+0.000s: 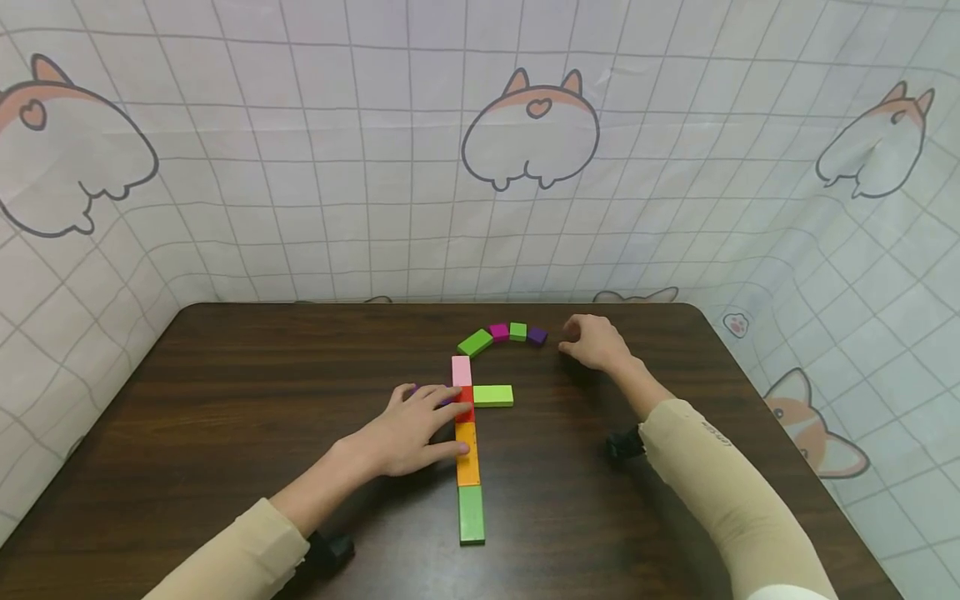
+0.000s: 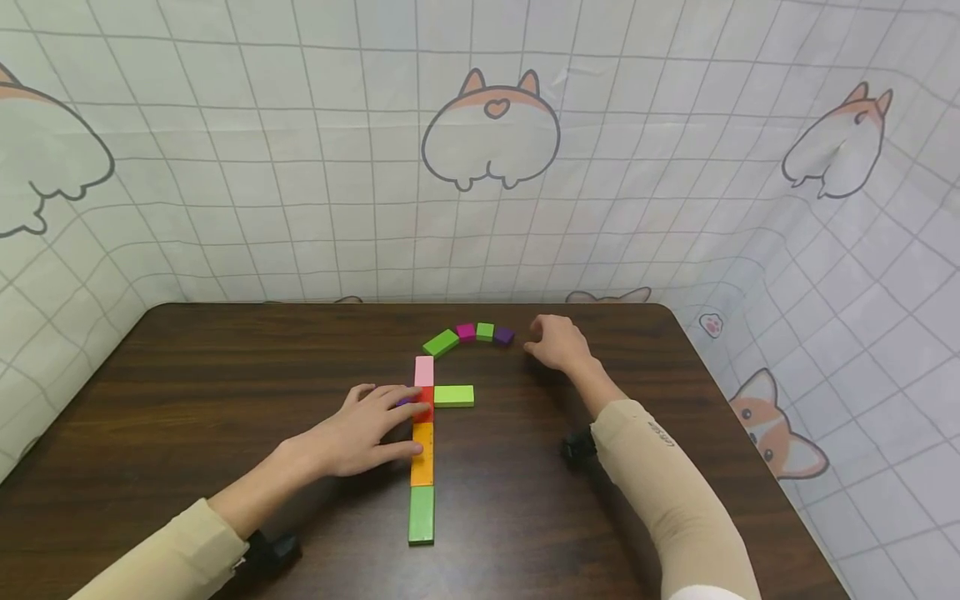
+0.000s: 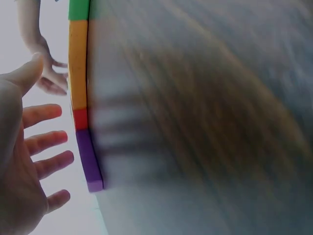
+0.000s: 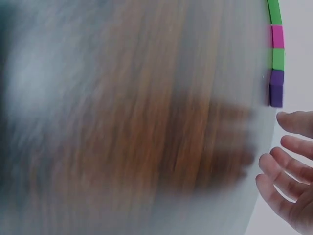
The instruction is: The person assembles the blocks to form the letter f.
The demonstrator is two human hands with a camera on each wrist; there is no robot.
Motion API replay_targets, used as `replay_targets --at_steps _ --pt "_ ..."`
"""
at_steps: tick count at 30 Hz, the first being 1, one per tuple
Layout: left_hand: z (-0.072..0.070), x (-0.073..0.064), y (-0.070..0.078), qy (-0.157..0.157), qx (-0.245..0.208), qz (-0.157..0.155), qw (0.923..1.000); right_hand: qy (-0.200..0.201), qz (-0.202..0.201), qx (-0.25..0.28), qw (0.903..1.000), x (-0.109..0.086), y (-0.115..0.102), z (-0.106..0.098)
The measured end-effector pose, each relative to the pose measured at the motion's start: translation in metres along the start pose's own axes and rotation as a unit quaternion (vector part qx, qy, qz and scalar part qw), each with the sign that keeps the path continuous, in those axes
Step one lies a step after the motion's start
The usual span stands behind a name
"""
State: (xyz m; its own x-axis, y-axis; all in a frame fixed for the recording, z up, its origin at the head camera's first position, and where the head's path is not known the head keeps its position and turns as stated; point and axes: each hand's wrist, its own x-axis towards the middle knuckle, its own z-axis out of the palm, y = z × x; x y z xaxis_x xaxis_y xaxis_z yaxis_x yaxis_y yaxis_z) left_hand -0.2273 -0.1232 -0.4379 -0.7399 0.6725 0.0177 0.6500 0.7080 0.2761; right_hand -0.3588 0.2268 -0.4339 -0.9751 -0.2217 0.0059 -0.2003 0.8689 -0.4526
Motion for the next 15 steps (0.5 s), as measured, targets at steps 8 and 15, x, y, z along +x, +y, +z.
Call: replay_targets --at_steps 8,15 --pt "-0.009 -0.013 -0.027 0.081 -0.019 -0.023 0.9963 0.018 -0.006 0.005 0.9998 -0.015 0.015 -0.016" --pt "-0.018 -0.030 -0.060 0.126 -0.040 -0.076 0.9883 0.030 -0.010 -0.005 0.9995 -0.028 0.030 -0.030"
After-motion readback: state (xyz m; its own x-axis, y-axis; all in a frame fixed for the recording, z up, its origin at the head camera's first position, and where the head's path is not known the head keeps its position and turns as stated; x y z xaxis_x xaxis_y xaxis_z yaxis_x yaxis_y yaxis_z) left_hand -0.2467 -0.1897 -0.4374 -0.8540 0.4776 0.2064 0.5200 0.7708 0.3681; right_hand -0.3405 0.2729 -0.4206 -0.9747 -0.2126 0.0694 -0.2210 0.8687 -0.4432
